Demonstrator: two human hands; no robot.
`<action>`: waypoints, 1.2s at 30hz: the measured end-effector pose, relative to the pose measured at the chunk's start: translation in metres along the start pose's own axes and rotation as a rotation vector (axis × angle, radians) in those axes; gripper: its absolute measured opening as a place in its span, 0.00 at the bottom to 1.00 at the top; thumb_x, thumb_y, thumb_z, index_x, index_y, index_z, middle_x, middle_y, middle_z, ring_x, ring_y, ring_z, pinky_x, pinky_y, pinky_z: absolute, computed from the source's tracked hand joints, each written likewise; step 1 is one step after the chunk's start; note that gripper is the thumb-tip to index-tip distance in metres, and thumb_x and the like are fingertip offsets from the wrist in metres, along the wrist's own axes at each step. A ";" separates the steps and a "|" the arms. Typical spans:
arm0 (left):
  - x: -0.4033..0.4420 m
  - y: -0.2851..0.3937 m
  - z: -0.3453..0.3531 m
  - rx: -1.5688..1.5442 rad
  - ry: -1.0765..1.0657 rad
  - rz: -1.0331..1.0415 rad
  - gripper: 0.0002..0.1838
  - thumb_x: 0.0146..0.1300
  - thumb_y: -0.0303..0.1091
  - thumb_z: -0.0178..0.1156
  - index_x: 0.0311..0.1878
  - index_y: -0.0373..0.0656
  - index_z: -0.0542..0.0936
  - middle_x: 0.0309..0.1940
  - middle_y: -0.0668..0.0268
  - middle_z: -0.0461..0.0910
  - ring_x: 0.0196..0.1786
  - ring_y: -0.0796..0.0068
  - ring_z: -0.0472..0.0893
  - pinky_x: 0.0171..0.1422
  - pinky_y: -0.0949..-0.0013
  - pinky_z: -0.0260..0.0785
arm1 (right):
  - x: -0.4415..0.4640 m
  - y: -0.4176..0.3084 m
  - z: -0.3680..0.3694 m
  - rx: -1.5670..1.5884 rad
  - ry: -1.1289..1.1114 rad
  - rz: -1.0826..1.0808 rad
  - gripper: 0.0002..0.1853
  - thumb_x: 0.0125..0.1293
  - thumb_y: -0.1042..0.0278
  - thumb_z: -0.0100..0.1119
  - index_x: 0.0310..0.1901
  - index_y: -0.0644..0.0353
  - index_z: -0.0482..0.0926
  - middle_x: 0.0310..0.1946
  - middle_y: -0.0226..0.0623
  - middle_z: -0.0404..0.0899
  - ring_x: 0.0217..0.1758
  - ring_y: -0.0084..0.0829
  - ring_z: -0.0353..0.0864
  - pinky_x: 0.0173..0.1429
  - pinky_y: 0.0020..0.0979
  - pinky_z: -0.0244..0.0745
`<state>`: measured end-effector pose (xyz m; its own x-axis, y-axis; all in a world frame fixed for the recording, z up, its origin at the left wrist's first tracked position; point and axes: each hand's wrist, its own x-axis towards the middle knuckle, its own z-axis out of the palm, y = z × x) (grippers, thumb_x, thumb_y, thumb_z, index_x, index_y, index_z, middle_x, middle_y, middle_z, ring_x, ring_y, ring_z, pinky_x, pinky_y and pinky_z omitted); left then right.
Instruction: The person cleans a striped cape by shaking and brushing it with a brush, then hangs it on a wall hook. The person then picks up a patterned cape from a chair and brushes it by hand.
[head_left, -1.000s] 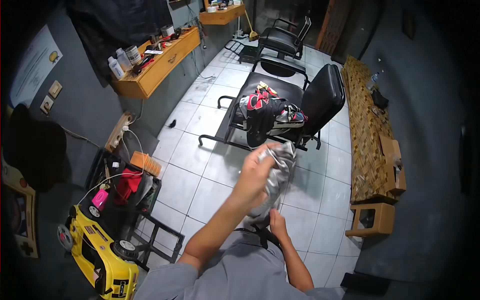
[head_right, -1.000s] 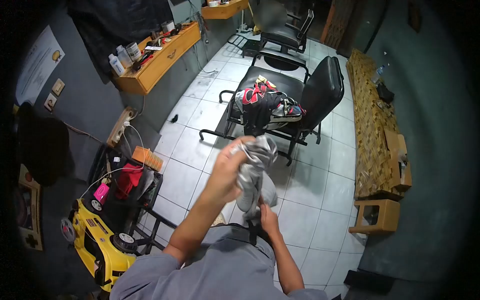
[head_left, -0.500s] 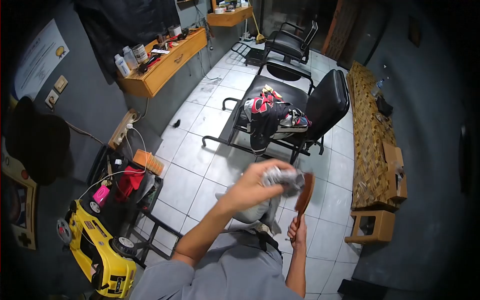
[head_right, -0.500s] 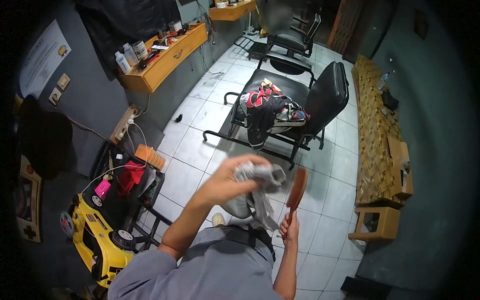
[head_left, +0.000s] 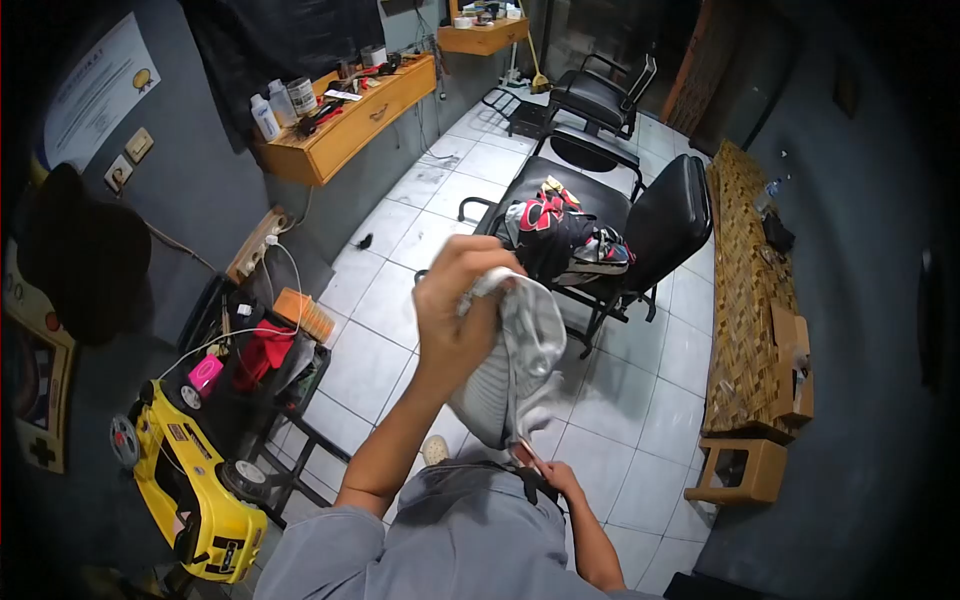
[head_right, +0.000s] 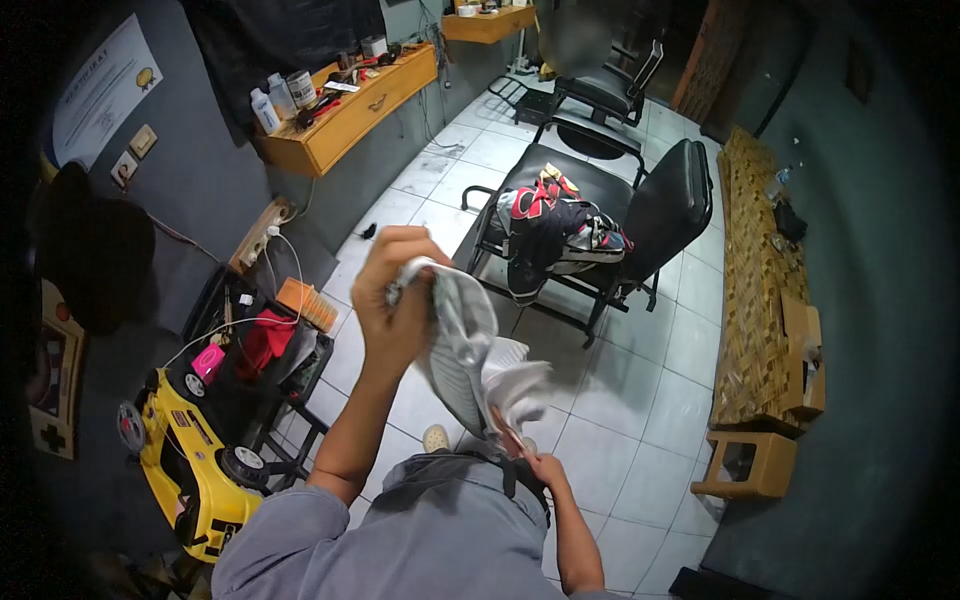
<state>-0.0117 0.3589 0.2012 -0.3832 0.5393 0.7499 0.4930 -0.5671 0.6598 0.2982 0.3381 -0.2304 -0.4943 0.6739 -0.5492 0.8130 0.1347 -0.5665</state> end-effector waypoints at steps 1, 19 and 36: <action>0.000 0.000 -0.004 -0.008 0.067 -0.031 0.10 0.52 0.14 0.50 0.35 0.37 0.78 0.35 0.63 0.75 0.37 0.74 0.75 0.40 0.76 0.66 | 0.001 0.028 0.016 -0.117 -0.020 0.141 0.31 0.63 0.38 0.45 0.32 0.65 0.81 0.26 0.49 0.80 0.30 0.43 0.81 0.40 0.44 0.72; -0.038 -0.031 0.029 -0.093 -0.310 0.278 0.25 0.52 0.55 0.58 0.20 0.40 0.72 0.17 0.65 0.71 0.19 0.68 0.73 0.22 0.70 0.62 | -0.049 -0.180 -0.124 1.079 -0.360 -0.378 0.09 0.63 0.61 0.52 0.32 0.57 0.74 0.18 0.24 0.68 0.18 0.19 0.63 0.21 0.23 0.58; -0.030 -0.040 0.009 -0.190 -0.125 -0.511 0.31 0.69 0.60 0.33 0.26 0.40 0.68 0.19 0.73 0.63 0.25 0.84 0.63 0.30 0.77 0.56 | -0.039 -0.037 -0.060 1.266 0.154 0.220 0.23 0.66 0.40 0.46 0.25 0.51 0.65 0.11 0.19 0.54 0.09 0.15 0.50 0.13 0.21 0.47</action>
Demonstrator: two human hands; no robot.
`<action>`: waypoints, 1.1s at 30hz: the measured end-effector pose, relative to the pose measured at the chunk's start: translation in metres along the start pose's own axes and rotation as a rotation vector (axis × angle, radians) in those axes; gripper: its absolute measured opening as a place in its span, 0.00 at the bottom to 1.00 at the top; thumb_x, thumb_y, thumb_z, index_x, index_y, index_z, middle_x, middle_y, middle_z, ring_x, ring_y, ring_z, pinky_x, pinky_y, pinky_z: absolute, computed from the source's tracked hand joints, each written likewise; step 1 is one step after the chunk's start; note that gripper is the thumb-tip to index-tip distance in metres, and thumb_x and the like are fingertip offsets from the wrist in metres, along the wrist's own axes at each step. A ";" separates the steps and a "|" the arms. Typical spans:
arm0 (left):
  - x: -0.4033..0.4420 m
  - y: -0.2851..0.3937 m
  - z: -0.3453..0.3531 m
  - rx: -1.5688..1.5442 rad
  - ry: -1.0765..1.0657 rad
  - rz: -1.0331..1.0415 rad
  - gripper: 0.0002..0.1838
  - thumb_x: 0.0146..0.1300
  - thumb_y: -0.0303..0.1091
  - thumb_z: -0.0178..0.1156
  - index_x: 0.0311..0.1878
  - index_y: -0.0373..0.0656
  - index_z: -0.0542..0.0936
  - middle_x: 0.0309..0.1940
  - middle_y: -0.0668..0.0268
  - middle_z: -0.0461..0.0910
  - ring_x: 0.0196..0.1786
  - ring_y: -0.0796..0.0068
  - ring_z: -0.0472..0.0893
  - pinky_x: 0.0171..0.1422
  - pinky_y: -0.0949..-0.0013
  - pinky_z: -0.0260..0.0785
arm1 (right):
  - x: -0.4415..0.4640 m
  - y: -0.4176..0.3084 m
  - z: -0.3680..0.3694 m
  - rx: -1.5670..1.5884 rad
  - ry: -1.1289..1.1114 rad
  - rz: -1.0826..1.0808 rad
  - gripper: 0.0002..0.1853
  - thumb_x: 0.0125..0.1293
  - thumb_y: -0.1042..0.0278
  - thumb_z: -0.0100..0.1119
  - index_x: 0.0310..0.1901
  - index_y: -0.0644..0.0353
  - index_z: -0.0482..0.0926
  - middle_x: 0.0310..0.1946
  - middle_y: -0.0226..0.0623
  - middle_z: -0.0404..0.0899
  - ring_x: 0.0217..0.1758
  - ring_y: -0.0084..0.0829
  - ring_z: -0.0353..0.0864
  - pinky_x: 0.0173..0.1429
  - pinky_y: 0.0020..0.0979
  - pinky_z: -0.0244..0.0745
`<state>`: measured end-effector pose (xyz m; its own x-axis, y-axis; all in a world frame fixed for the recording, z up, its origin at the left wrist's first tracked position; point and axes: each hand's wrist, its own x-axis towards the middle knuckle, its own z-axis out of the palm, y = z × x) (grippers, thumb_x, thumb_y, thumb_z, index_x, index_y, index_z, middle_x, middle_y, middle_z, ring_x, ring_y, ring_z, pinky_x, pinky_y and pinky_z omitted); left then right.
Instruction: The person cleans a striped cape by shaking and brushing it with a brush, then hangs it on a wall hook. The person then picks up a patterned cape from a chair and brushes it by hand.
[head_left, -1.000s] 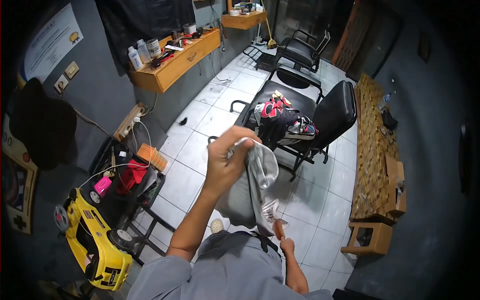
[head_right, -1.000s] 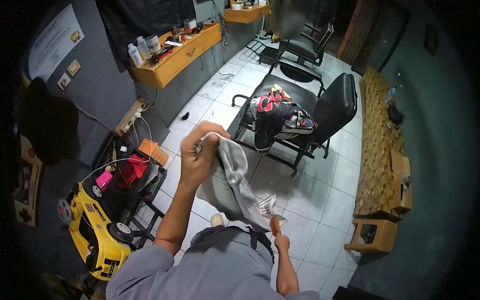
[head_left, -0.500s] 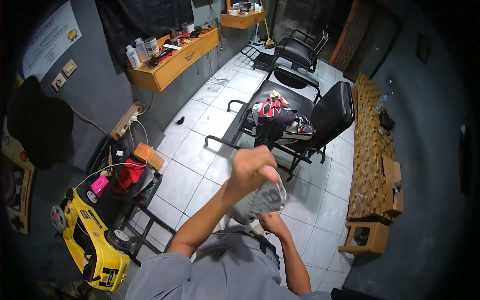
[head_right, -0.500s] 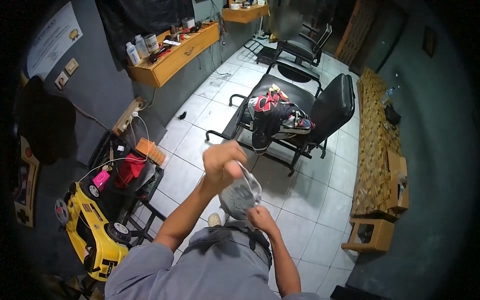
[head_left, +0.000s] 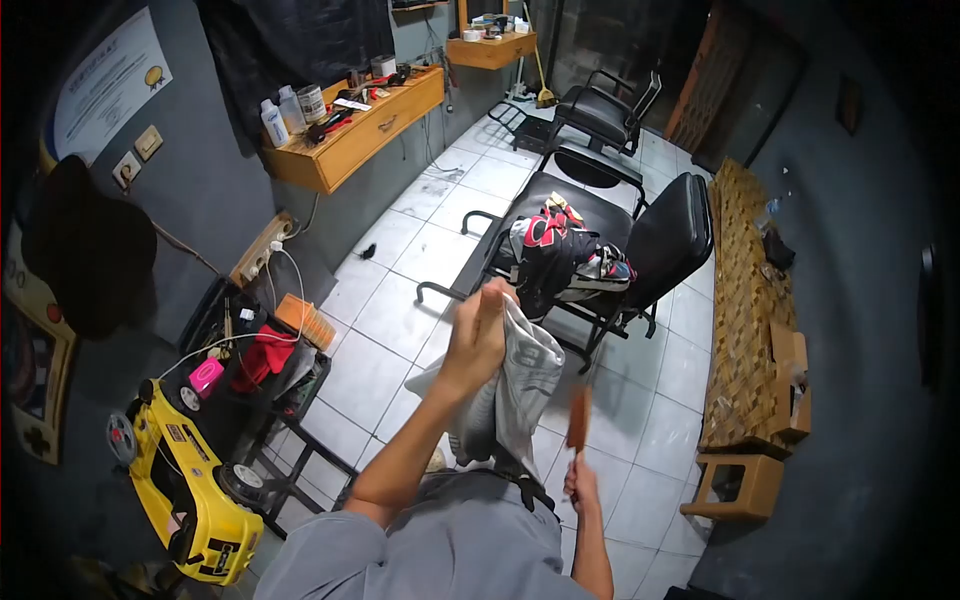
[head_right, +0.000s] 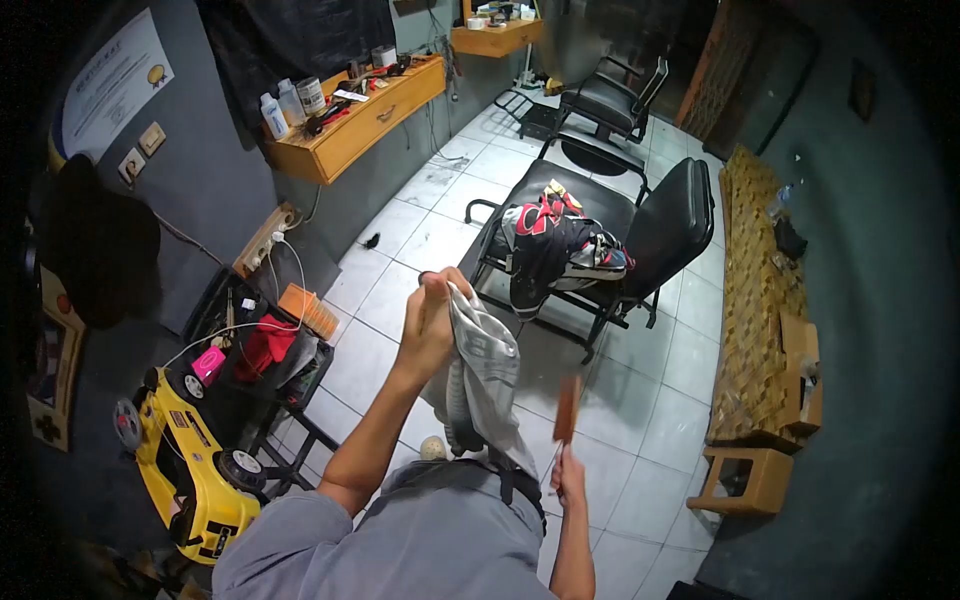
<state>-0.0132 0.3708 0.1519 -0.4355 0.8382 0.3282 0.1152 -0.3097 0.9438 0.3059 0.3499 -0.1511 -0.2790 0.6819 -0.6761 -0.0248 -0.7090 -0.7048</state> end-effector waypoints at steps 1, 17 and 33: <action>-0.005 -0.005 0.002 -0.062 -0.046 0.010 0.31 0.69 0.60 0.33 0.26 0.40 0.68 0.19 0.73 0.63 0.25 0.84 0.62 0.29 0.77 0.55 | -0.023 -0.039 0.025 0.055 -0.019 -0.090 0.22 0.67 0.41 0.44 0.26 0.51 0.65 0.12 0.19 0.55 0.09 0.13 0.51 0.13 0.19 0.47; 0.009 0.057 0.016 -0.464 0.442 0.197 0.20 0.59 0.28 0.61 0.15 0.47 0.63 0.12 0.70 0.69 0.15 0.84 0.65 0.20 0.76 0.59 | 0.059 0.052 0.021 -1.202 -0.233 -0.293 0.37 0.60 0.32 0.44 0.32 0.69 0.80 0.30 0.58 0.79 0.35 0.50 0.80 0.40 0.40 0.73; -0.011 0.025 0.023 -0.162 -0.126 0.174 0.26 0.58 0.22 0.61 0.13 0.45 0.55 0.12 0.75 0.58 0.18 0.86 0.55 0.22 0.76 0.48 | -0.045 -0.105 0.117 0.254 -0.819 -0.228 0.34 0.61 0.27 0.34 0.19 0.55 0.63 0.09 0.21 0.52 0.09 0.18 0.48 0.13 0.23 0.43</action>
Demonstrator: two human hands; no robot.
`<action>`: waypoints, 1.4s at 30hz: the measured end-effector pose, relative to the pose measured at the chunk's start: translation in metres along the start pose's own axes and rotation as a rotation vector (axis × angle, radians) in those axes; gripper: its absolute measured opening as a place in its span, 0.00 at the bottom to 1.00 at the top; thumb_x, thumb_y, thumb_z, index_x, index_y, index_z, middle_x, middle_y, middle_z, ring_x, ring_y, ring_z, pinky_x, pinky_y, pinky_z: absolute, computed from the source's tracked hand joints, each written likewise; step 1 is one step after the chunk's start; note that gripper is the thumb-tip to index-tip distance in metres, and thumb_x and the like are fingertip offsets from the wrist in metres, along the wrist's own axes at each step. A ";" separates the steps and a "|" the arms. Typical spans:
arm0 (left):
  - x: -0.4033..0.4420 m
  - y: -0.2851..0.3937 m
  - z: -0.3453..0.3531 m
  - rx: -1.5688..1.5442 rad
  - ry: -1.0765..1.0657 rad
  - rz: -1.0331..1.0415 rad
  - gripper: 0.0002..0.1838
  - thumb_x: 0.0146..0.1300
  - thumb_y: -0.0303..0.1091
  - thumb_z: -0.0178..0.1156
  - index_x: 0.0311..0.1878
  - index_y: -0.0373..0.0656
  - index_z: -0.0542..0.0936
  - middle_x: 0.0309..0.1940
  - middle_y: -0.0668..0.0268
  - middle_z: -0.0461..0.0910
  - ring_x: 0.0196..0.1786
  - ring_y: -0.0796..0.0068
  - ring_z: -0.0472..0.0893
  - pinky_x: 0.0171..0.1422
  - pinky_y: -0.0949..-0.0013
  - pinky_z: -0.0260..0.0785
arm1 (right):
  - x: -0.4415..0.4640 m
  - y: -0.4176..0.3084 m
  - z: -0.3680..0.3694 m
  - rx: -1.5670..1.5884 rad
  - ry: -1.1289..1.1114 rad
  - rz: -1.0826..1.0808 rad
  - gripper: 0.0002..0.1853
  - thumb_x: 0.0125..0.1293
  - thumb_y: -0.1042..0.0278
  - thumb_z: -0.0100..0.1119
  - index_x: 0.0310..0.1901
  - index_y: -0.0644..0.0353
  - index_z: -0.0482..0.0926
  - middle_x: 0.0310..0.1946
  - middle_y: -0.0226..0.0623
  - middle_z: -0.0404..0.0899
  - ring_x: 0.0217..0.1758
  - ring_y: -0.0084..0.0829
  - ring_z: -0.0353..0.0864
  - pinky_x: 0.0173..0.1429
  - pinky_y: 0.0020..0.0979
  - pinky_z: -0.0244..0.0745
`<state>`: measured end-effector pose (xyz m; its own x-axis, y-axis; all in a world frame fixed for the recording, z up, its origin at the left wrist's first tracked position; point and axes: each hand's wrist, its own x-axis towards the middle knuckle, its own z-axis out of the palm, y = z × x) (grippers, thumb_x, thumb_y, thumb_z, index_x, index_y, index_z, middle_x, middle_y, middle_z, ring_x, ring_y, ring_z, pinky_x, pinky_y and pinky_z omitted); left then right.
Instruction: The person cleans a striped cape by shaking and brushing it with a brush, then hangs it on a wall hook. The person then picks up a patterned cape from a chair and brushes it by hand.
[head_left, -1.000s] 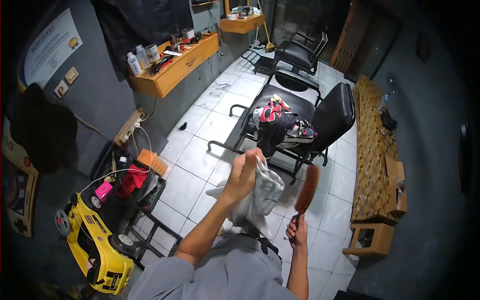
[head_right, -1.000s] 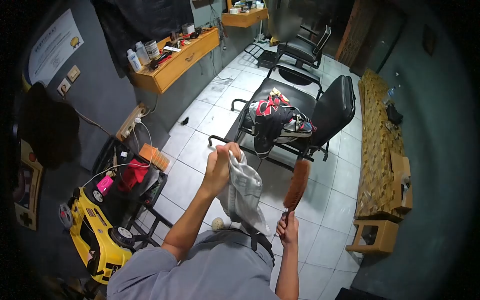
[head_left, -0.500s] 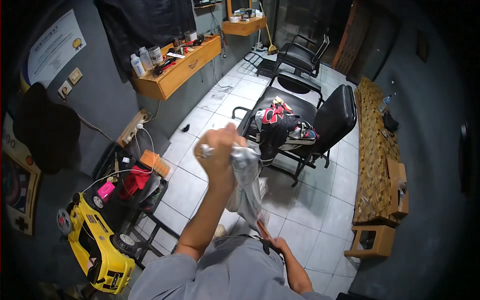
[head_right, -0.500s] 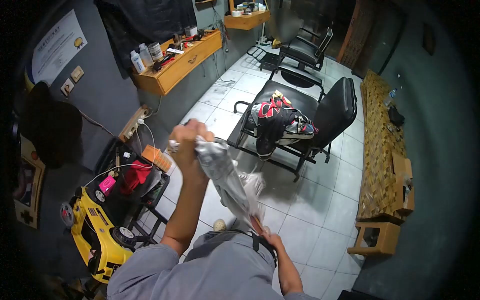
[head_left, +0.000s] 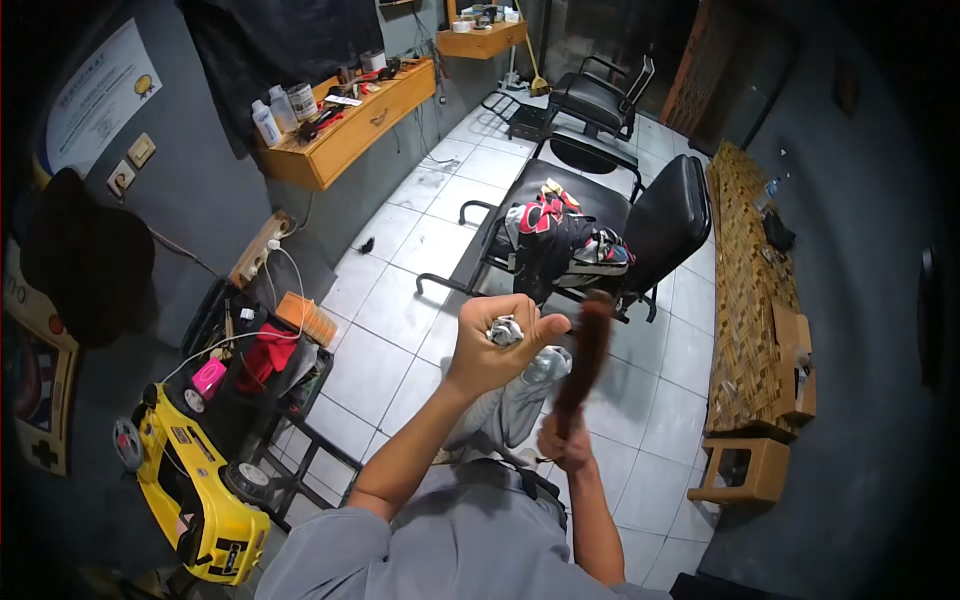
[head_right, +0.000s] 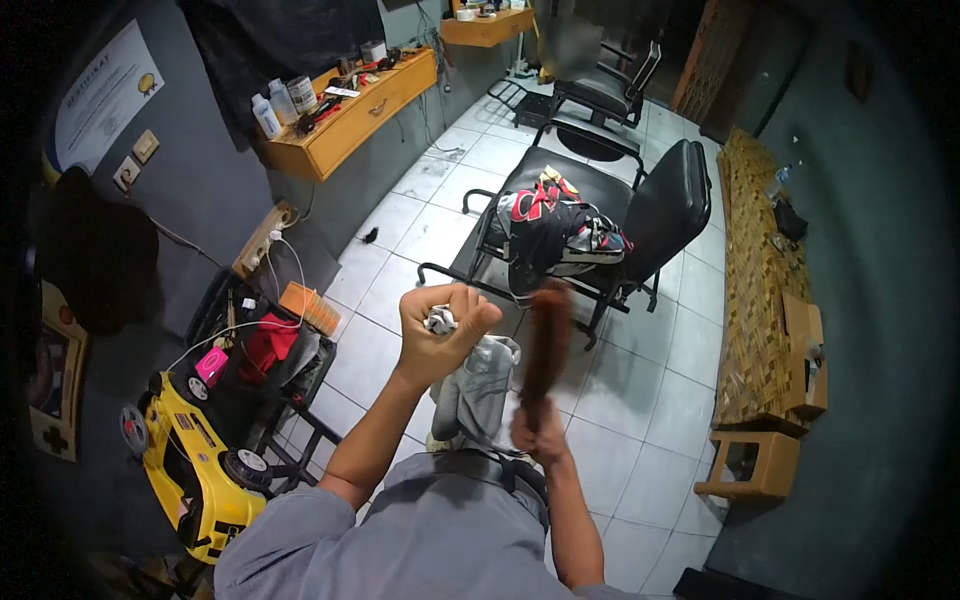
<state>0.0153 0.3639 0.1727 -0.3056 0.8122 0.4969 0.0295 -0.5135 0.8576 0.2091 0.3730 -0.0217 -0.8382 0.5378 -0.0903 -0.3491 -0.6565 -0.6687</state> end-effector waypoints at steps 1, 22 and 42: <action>0.001 0.000 0.004 0.018 0.047 0.107 0.25 0.58 0.24 0.62 0.13 0.44 0.58 0.12 0.74 0.60 0.18 0.86 0.57 0.22 0.77 0.52 | 0.006 -0.004 0.021 -0.184 0.032 0.080 0.35 0.61 0.27 0.34 0.19 0.56 0.63 0.10 0.22 0.53 0.09 0.19 0.49 0.14 0.23 0.44; -0.008 -0.015 -0.014 0.028 -0.110 -0.583 0.19 0.63 0.41 0.59 0.20 0.46 0.67 0.15 0.82 0.61 0.21 0.93 0.57 0.23 0.80 0.51 | -0.038 0.045 -0.085 -0.499 0.706 0.294 0.27 0.68 0.40 0.40 0.19 0.53 0.64 0.09 0.22 0.57 0.09 0.17 0.53 0.14 0.22 0.46; 0.019 0.068 -0.069 -0.328 0.130 -0.142 0.18 0.61 0.30 0.57 0.15 0.41 0.67 0.12 0.73 0.65 0.13 0.87 0.63 0.17 0.80 0.51 | -0.138 0.160 -0.219 -1.666 0.679 0.941 0.33 0.59 0.35 0.48 0.33 0.65 0.82 0.31 0.54 0.80 0.39 0.46 0.81 0.42 0.42 0.74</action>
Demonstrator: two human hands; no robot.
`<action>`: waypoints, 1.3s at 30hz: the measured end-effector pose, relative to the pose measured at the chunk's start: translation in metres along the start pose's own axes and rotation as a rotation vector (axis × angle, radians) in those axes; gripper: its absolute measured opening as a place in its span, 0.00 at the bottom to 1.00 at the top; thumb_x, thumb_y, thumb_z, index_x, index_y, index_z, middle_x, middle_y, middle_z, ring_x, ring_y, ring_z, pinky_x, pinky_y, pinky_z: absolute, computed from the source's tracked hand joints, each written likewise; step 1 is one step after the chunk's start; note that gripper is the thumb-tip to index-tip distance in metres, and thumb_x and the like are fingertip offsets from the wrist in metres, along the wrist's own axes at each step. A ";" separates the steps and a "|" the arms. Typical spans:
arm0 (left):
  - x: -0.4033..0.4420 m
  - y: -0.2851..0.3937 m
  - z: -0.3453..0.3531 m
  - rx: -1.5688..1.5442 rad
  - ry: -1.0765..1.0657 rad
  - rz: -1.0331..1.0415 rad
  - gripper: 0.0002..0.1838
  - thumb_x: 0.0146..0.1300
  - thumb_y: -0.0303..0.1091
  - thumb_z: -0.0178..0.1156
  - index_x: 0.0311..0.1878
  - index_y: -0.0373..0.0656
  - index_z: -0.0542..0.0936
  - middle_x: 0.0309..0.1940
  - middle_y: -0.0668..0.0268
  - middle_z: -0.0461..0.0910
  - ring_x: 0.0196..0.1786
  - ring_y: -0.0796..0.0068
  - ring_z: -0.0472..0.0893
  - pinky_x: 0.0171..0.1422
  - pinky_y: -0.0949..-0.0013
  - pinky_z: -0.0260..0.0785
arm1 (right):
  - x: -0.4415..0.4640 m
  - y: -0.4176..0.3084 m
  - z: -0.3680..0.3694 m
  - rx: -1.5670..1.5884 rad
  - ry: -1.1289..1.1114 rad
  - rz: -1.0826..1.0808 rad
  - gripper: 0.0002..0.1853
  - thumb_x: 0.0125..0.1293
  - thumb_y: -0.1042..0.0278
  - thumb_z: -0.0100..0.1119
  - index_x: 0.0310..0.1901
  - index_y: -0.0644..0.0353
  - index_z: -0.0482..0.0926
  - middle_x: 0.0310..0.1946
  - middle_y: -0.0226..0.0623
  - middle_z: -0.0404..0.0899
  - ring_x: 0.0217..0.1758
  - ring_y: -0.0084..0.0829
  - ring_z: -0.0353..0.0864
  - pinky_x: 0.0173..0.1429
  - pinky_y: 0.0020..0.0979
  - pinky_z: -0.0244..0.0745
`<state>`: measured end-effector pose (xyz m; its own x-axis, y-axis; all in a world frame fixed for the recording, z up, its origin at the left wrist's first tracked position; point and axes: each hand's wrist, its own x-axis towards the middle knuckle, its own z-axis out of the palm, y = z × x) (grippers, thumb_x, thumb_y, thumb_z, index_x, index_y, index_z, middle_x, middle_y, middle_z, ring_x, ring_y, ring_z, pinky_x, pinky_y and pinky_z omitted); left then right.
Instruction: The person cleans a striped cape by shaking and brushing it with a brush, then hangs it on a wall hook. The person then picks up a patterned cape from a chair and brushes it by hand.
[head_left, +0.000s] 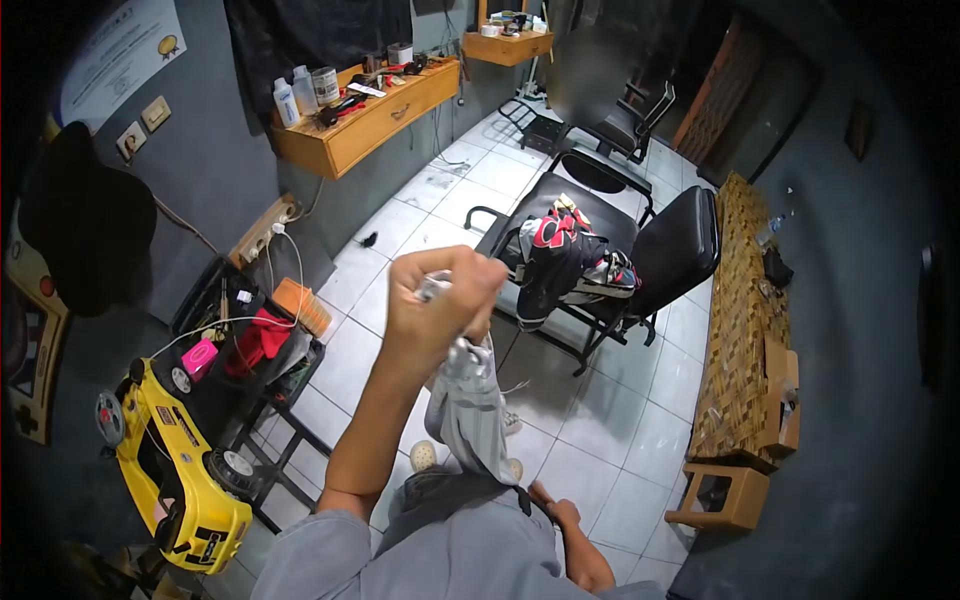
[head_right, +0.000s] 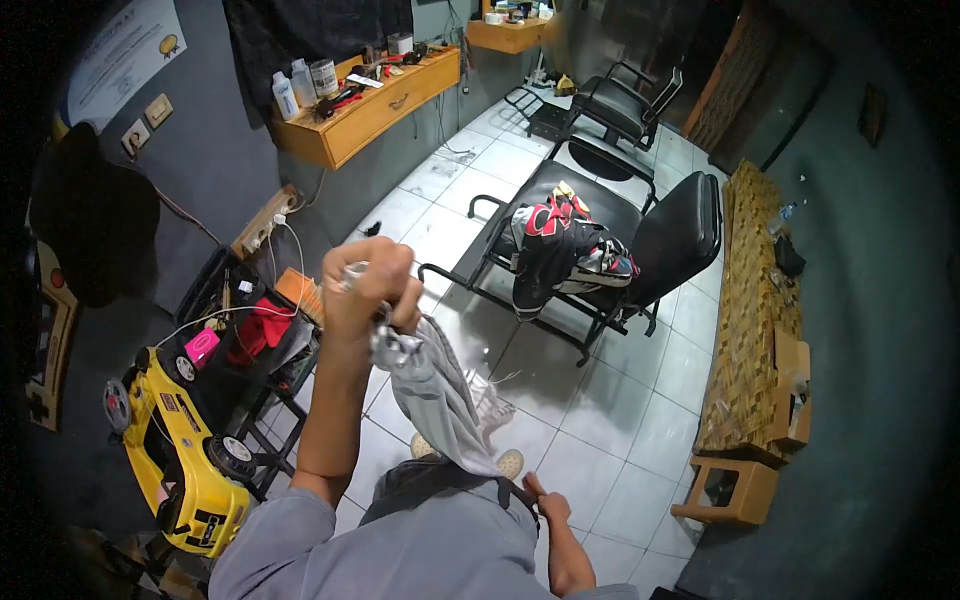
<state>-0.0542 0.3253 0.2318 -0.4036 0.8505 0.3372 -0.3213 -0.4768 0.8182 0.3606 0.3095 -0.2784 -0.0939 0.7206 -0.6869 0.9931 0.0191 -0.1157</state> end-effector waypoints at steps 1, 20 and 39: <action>0.000 -0.005 0.001 0.084 -0.070 0.002 0.18 0.61 0.30 0.58 0.15 0.41 0.68 0.12 0.74 0.65 0.14 0.88 0.63 0.17 0.80 0.51 | 0.021 0.011 0.013 0.083 0.018 0.005 0.33 0.59 0.35 0.48 0.32 0.66 0.82 0.29 0.54 0.80 0.36 0.44 0.82 0.39 0.40 0.75; 0.015 -0.034 -0.026 0.474 -0.716 0.187 0.22 0.58 0.27 0.57 0.10 0.37 0.62 0.07 0.66 0.56 0.11 0.79 0.56 0.17 0.70 0.47 | -0.024 -0.185 -0.128 0.267 -0.445 -0.472 0.25 0.60 0.43 0.51 0.27 0.60 0.81 0.15 0.33 0.74 0.16 0.26 0.71 0.22 0.29 0.66; -0.014 -0.082 0.030 0.505 -0.023 -0.038 0.14 0.61 0.37 0.61 0.27 0.43 0.68 0.16 0.78 0.65 0.20 0.91 0.62 0.21 0.82 0.53 | -0.157 -0.215 -0.241 1.604 -0.318 -0.575 0.21 0.71 0.43 0.35 0.30 0.52 0.64 0.14 0.19 0.56 0.12 0.13 0.51 0.15 0.19 0.45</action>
<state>0.0034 0.3593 0.1745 -0.3792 0.8725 0.3081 0.1209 -0.2834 0.9514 0.1787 0.3590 0.0274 -0.5869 0.7118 -0.3858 -0.2030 -0.5907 -0.7809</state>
